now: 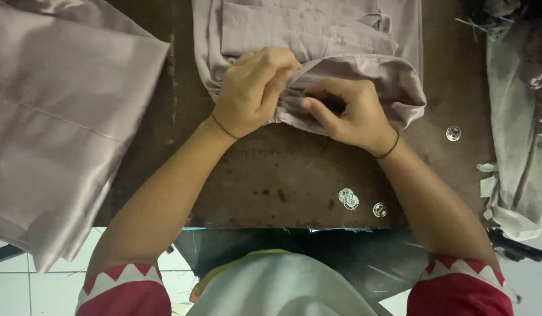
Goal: Folding satin garments and trimming loose threads using thread snips
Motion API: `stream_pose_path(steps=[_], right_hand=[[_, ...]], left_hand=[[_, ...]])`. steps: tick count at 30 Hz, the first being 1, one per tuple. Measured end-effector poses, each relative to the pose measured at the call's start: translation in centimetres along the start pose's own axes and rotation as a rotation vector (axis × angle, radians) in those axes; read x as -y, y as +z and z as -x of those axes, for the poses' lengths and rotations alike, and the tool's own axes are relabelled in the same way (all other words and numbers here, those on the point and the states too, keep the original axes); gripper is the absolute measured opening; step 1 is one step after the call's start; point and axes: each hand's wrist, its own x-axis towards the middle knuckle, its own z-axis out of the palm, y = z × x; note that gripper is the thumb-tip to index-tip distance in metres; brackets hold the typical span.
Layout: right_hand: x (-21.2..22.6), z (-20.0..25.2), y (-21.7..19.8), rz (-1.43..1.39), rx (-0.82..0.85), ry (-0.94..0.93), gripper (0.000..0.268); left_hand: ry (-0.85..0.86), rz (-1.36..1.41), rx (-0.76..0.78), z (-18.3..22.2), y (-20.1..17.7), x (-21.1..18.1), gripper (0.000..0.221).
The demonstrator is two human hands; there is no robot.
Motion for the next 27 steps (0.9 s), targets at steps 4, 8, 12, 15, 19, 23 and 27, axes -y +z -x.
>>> stream_pose_path(steps=[4,8,12,15,19,23,27], right_hand=[[0.0,-0.1,0.2,0.021,-0.008,0.016,0.022],[0.1,-0.1,0.3,0.023,0.002,0.003,0.022],[0.4,-0.2,0.2,0.002,0.009,0.012,0.022],[0.2,0.0,0.3,0.001,0.010,0.041,0.022],[-0.1,0.0,0.0,-0.066,0.027,0.081,0.022],[-0.1,-0.1,0.0,-0.061,0.041,0.054,0.023],[-0.1,0.0,0.1,-0.025,0.053,0.018,0.018]], left_hand=[[0.001,0.020,-0.005,-0.1,-0.1,-0.1,0.012],[0.020,0.084,-0.016,-0.5,-0.3,-0.5,0.011],[0.042,0.090,-0.008,-0.7,-0.4,-0.6,0.012],[0.043,0.118,-0.030,-0.5,-0.1,-0.3,0.011],[-0.004,0.091,-0.048,0.2,0.2,0.1,0.011],[-0.031,0.053,-0.039,0.6,0.4,0.3,0.013],[-0.046,0.038,-0.027,0.8,0.6,0.4,0.020]])
